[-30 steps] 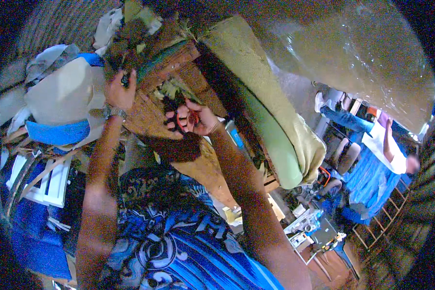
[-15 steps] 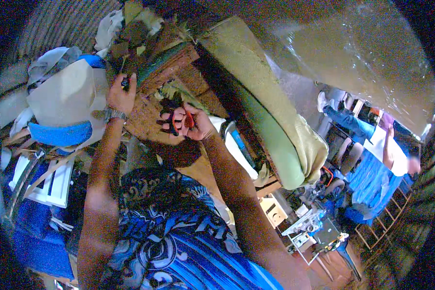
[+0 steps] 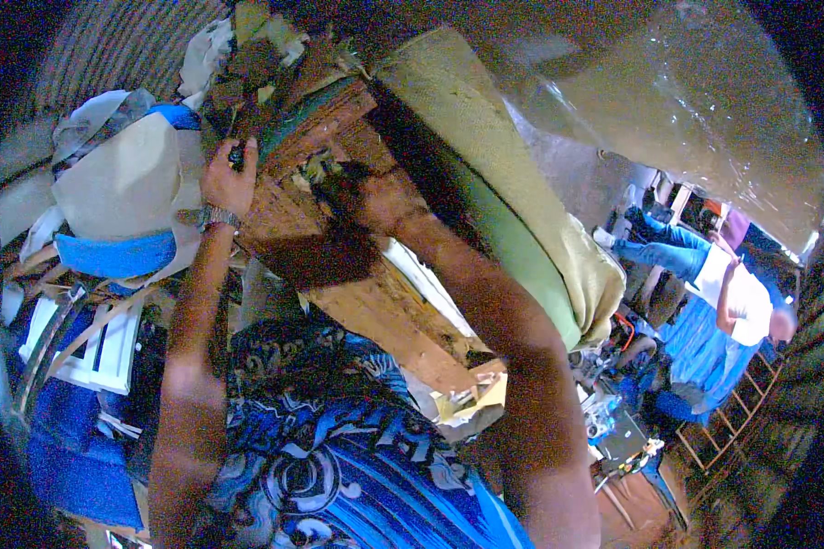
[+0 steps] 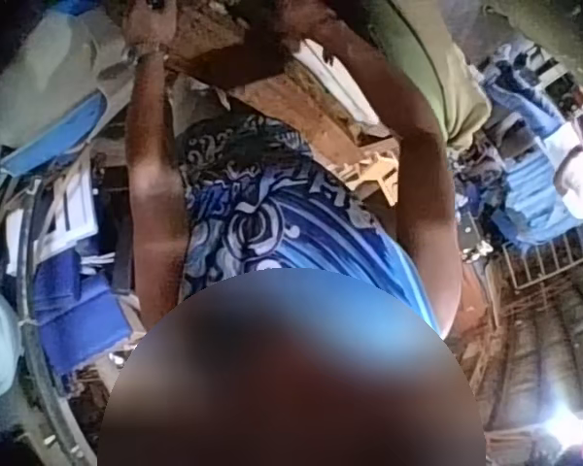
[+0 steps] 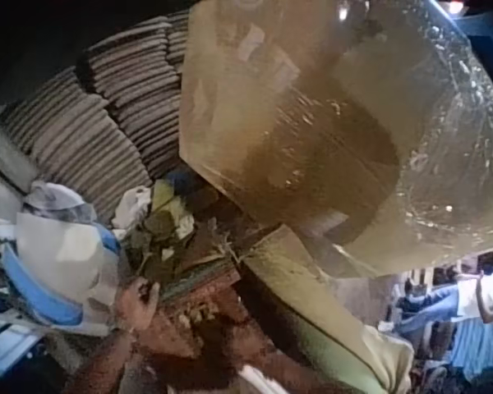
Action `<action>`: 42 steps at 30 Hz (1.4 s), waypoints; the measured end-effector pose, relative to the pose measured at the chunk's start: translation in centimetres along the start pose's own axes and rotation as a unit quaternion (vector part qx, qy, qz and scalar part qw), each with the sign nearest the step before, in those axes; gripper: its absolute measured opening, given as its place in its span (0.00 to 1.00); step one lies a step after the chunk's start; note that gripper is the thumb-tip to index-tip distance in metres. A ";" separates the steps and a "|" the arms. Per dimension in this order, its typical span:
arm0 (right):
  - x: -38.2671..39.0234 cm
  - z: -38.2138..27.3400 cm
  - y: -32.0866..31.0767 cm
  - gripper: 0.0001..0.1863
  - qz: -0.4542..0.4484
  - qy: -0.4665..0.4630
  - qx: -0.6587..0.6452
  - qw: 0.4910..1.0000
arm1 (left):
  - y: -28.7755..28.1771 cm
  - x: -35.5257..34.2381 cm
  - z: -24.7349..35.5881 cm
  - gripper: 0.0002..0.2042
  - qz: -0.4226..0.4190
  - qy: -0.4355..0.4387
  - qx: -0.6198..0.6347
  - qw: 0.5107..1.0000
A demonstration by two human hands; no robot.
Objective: The recorder is seen removing old upholstery and securing components onto a wooden furniture frame using a hammer and prying tools.
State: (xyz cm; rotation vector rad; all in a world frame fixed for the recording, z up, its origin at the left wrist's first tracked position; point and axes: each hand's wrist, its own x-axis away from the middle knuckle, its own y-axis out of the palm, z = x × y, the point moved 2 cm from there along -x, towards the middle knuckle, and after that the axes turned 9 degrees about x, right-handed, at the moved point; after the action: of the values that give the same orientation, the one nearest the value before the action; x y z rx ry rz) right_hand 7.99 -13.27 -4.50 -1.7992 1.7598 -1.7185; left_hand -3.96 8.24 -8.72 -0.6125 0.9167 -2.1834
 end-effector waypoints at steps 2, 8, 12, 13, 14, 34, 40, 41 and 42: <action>0.1 -0.1 0.3 0.22 -0.041 0.066 0.044 0.996 | 0.0 0.0 -0.1 0.19 0.004 0.000 0.005 1.000; 0.3 1.1 3.0 0.16 -0.004 0.117 0.074 0.990 | 0.1 -0.1 -0.4 0.20 -0.005 -0.010 0.021 1.000; 0.1 3.2 4.5 0.16 -0.089 0.053 0.153 0.983 | 0.3 -0.1 -0.4 0.20 -0.001 -0.012 0.001 1.000; 0.0 3.3 4.2 0.16 0.008 0.016 0.158 0.987 | 0.4 -0.1 -0.5 0.20 -0.008 -0.022 0.001 1.000; 0.2 3.2 3.9 0.16 0.105 -0.014 0.176 0.979 | 0.5 -0.1 -0.5 0.20 0.000 -0.013 0.005 1.000; 0.1 -1.0 3.1 0.25 -0.309 0.096 -0.643 0.694 | 0.1 -0.1 -0.1 0.18 0.015 0.001 0.006 1.000; -1.8 0.5 3.6 0.22 -0.274 0.161 -0.736 0.598 | 0.4 0.0 -0.6 0.20 -0.014 -0.044 -0.009 0.999; -1.7 0.5 3.7 0.22 -0.277 0.154 -0.754 0.576 | 0.4 0.0 -0.6 0.20 -0.007 -0.035 -0.006 0.999; -1.5 0.5 3.9 0.23 -0.280 0.145 -0.772 0.552 | 0.4 0.0 -0.5 0.20 0.000 -0.026 -0.004 1.000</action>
State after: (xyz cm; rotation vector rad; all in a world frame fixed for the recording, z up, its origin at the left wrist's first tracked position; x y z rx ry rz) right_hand 6.35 -13.74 -8.31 -2.7450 3.6992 0.2178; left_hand -4.14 8.31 -9.34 -0.6696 0.8994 -2.1555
